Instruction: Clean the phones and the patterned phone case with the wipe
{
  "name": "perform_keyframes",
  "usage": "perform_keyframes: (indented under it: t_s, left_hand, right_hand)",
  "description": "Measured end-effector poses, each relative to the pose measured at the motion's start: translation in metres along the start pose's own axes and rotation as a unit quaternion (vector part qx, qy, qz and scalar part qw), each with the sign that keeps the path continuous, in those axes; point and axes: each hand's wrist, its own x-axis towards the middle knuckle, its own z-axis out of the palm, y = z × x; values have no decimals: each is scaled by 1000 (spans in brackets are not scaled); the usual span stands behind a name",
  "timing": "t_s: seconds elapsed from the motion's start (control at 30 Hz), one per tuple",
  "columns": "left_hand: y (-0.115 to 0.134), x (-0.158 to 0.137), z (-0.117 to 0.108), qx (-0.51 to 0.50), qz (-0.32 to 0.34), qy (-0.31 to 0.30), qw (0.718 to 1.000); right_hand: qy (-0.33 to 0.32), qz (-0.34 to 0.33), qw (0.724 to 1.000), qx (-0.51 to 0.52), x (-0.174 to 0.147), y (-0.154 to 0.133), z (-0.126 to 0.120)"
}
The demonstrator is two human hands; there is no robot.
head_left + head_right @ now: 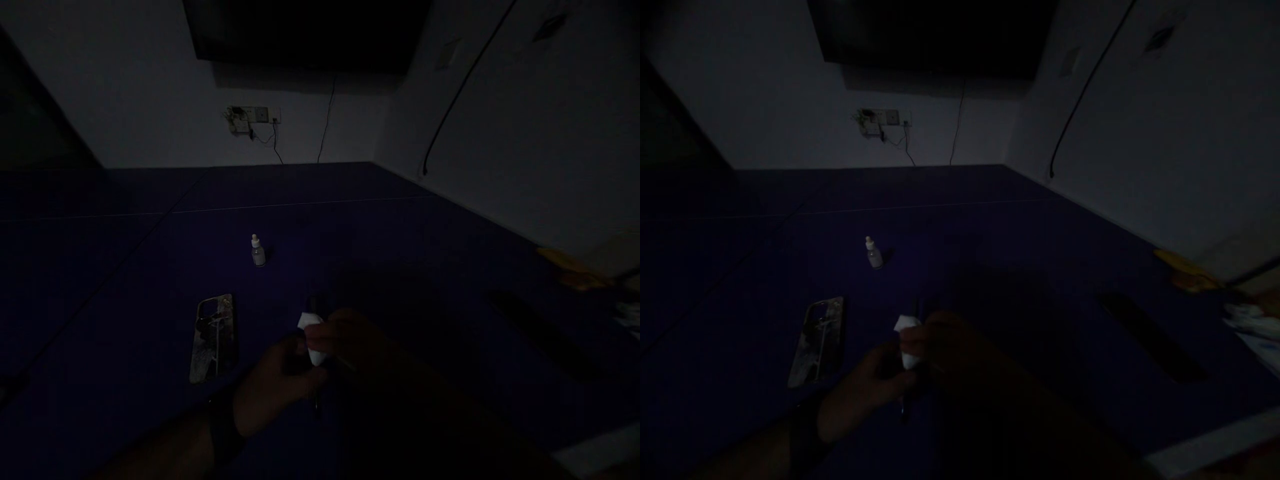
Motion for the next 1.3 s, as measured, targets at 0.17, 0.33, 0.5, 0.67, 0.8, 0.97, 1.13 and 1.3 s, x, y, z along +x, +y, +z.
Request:
perform_keyframes:
  t_s: [0.17, 0.33, 0.5, 0.67, 0.8, 0.97, 1.13, 1.3]
  left_hand:
    - [5, -1, -1, 28, 13, -3, 1000]
    - [1, -1, -2, 1, -8, -13, 1000]
    - [0, -1, -3, -22, 0, -13, 1000]
    - [1, -1, -4, -21, 18, -29, 999]
    - [-1, 0, -5, -15, 3, -31, 999]
    - [-1, 0, -3, -21, -6, -20, 1000]
    - [5, -2, -1, -19, -8, -21, 1000]
    - [7, -2, 0, -10, -4, -15, 1000]
  right_hand:
    - [-29, 21, 999, -18, -2, 5, 1]
    - [-5, 98, 994, -41, 5, 8, 0]
    - [-42, 23, 998, 42, -3, -4, -1]
    - [-37, 52, 998, 15, -4, 3, 3]
    - [-26, 100, 994, -37, -1, 11, 4]
    - [-50, 42, 998, 3, -4, 6, -5]
    - [-47, 79, 996, -8, -2, 8, -3]
    - [-30, 129, 991, -20, 1, 12, 0]
